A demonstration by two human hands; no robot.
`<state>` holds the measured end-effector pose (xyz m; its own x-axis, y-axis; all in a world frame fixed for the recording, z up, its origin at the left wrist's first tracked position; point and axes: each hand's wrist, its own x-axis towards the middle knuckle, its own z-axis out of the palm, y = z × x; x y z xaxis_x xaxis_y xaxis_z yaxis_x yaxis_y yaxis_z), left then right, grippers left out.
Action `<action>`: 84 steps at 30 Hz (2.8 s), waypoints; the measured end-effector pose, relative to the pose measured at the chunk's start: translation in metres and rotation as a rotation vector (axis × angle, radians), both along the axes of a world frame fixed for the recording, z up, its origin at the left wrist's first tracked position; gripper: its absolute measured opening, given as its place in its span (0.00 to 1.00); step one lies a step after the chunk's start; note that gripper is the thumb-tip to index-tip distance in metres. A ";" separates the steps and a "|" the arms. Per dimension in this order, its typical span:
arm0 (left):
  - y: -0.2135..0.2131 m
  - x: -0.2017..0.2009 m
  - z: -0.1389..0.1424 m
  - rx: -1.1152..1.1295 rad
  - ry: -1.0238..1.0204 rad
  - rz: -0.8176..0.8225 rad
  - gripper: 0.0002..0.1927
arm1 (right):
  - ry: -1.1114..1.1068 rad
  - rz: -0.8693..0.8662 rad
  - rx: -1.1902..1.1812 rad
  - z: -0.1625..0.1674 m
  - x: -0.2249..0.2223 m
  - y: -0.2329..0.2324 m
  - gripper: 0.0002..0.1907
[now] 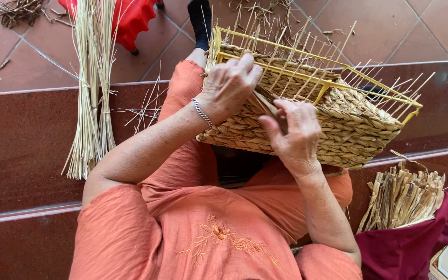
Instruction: The person weaves a rectangular basket by hand, interlacing dried palm leaves through a yellow plastic frame. They repeatedly pull and tuck the leaves to build up the basket walls.
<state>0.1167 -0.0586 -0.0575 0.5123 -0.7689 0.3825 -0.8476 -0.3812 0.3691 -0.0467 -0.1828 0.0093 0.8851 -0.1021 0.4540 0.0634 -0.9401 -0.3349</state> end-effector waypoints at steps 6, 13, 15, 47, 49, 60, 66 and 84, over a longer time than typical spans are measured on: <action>-0.002 0.005 0.015 0.151 0.317 -0.116 0.00 | 0.141 0.010 -0.119 -0.004 -0.011 0.003 0.23; 0.028 0.012 0.023 -0.232 0.464 -0.446 0.19 | 0.167 0.022 0.123 0.026 0.002 -0.017 0.12; 0.031 0.014 0.026 -0.225 0.472 -0.511 0.23 | 0.069 0.059 -0.033 0.033 0.009 -0.016 0.10; -0.010 -0.017 -0.011 -0.283 0.089 -0.059 0.23 | -0.162 -0.198 -0.430 -0.006 -0.004 -0.018 0.12; -0.018 -0.023 -0.012 -0.207 -0.167 -0.004 0.13 | -0.030 -0.114 -0.188 -0.007 -0.011 -0.012 0.14; -0.016 -0.010 0.009 -0.170 0.440 -0.279 0.08 | 0.318 -0.107 0.622 0.002 -0.017 -0.012 0.14; 0.003 -0.005 0.020 -0.229 0.509 -0.510 0.18 | -0.012 0.085 0.105 0.031 -0.002 -0.014 0.11; -0.017 -0.043 0.030 -0.225 0.284 -0.193 0.19 | 0.807 -0.112 0.708 0.013 0.029 -0.103 0.07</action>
<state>0.0739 -0.0760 -0.0279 0.4762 -0.7746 0.4163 -0.7484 -0.1085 0.6543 -0.0177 -0.2854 0.0220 0.8661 -0.2112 -0.4530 -0.4936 -0.5035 -0.7091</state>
